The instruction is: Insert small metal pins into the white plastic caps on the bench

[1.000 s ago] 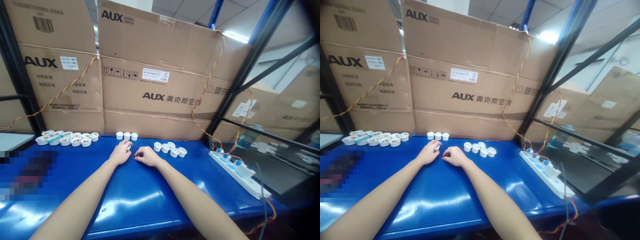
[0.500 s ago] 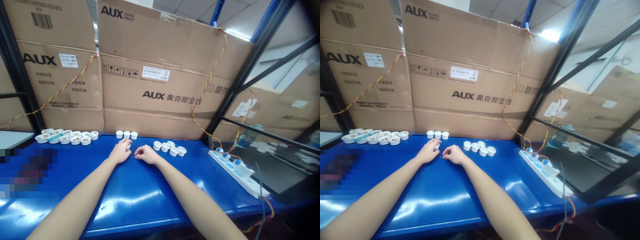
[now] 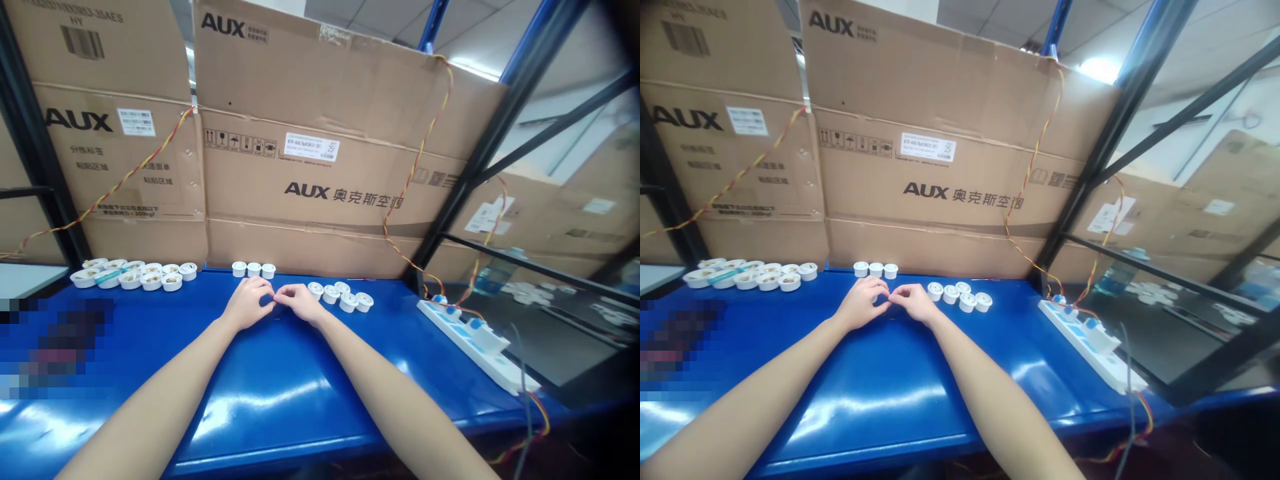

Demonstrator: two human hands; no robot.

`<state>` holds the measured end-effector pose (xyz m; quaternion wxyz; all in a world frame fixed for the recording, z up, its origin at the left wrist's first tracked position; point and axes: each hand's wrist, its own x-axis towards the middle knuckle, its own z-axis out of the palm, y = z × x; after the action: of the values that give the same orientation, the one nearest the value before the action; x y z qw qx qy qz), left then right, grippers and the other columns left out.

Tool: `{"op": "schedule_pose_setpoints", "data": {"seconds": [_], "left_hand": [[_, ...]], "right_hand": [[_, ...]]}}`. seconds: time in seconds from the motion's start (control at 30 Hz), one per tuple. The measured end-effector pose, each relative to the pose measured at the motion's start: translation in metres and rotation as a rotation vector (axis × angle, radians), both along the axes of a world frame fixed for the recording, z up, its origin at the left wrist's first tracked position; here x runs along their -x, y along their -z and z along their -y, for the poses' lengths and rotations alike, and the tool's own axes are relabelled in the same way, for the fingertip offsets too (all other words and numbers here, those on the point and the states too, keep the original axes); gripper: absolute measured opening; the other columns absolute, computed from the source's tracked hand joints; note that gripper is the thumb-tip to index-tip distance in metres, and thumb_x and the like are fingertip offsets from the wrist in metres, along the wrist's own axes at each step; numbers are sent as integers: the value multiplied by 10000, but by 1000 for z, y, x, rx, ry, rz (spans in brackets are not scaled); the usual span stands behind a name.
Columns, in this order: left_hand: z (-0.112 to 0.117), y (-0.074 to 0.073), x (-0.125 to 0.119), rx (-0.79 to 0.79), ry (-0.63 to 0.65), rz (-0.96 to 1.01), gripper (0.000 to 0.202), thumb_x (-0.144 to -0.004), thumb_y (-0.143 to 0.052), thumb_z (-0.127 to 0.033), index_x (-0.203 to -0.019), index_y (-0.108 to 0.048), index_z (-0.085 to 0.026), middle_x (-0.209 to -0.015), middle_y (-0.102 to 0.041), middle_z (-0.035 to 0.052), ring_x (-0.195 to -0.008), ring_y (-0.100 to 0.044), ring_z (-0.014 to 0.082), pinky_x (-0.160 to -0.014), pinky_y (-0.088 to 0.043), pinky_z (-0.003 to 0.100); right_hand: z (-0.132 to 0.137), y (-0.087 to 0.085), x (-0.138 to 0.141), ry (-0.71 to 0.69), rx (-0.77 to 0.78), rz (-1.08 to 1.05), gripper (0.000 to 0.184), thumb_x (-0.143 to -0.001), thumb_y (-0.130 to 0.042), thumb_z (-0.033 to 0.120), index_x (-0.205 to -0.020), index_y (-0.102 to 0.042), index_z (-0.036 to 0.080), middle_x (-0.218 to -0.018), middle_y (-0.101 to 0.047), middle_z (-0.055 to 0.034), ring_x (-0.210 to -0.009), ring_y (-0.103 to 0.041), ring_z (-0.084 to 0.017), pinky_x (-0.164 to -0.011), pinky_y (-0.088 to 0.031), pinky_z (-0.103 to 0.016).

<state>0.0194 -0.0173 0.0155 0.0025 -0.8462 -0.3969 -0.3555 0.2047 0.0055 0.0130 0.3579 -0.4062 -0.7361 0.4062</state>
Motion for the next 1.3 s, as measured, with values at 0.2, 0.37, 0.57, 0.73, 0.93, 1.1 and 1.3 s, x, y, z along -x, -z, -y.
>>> {"op": "schedule_pose_setpoints", "data": {"seconds": [0.2, 0.37, 0.57, 0.73, 0.93, 1.1, 1.3], "left_hand": [[-2, 3, 0, -35, -15, 20, 129, -840, -574, -305, -798, -675, -235, -945, -679, 25, -952, -587, 217, -873, -431, 383], [-2, 3, 1, -57, -34, 24, 136, -854, -550, -253, -802, -673, -228, -940, -684, 27, -935, -584, 216, -847, -428, 379], [-5, 6, 2, -48, -63, 17, 153, -856, -555, -276, -796, -685, -223, -908, -685, 37, -909, -590, 219, -841, -430, 378], [-5, 6, 1, -42, -78, -3, 160, -860, -560, -288, -789, -681, -212, -884, -682, 37, -884, -600, 211, -830, -433, 366], [-6, 6, 8, 36, -167, 45, 377, -731, -696, -345, -1085, -619, -238, -1141, -609, 65, -1100, -533, 275, -911, -436, 392], [-13, 14, 19, 333, -362, 97, 512, -688, -721, -376, -1153, -560, -235, -1106, -648, 77, -1051, -586, 300, -851, -467, 379], [-10, 11, 14, 301, -244, 169, 431, -673, -732, -310, -1076, -586, -269, -1024, -689, 14, -972, -632, 243, -814, -474, 306]], "right_hand": [[2, -1, 4, -11, 3, -48, 246, -743, -647, 393, -743, -663, 148, -668, -601, 11, -619, -492, -107, -605, -377, -228], [2, -1, 4, 48, -16, -39, 269, -745, -643, 415, -808, -670, 156, -706, -614, 0, -617, -499, -113, -600, -397, -236], [4, -3, 4, 34, -64, -5, 282, -779, -606, 412, -847, -697, 153, -748, -646, -21, -646, -532, -130, -640, -423, -255], [4, -3, 5, 34, -147, 34, 266, -803, -578, 389, -822, -693, 150, -756, -653, -25, -677, -547, -141, -669, -428, -261], [-1, 2, 3, 96, -181, 52, 262, -821, -559, 393, -837, -675, 159, -808, -671, -27, -715, -566, -149, -694, -437, -268], [-5, 5, 0, 152, -198, 98, 248, -823, -555, 387, -820, -669, 166, -792, -671, -26, -721, -580, -158, -697, -442, -279], [1, 0, 3, 153, -300, 117, 220, -841, -558, 360, -814, -659, 166, -798, -677, -25, -718, -583, -154, -692, -436, -272]]}}
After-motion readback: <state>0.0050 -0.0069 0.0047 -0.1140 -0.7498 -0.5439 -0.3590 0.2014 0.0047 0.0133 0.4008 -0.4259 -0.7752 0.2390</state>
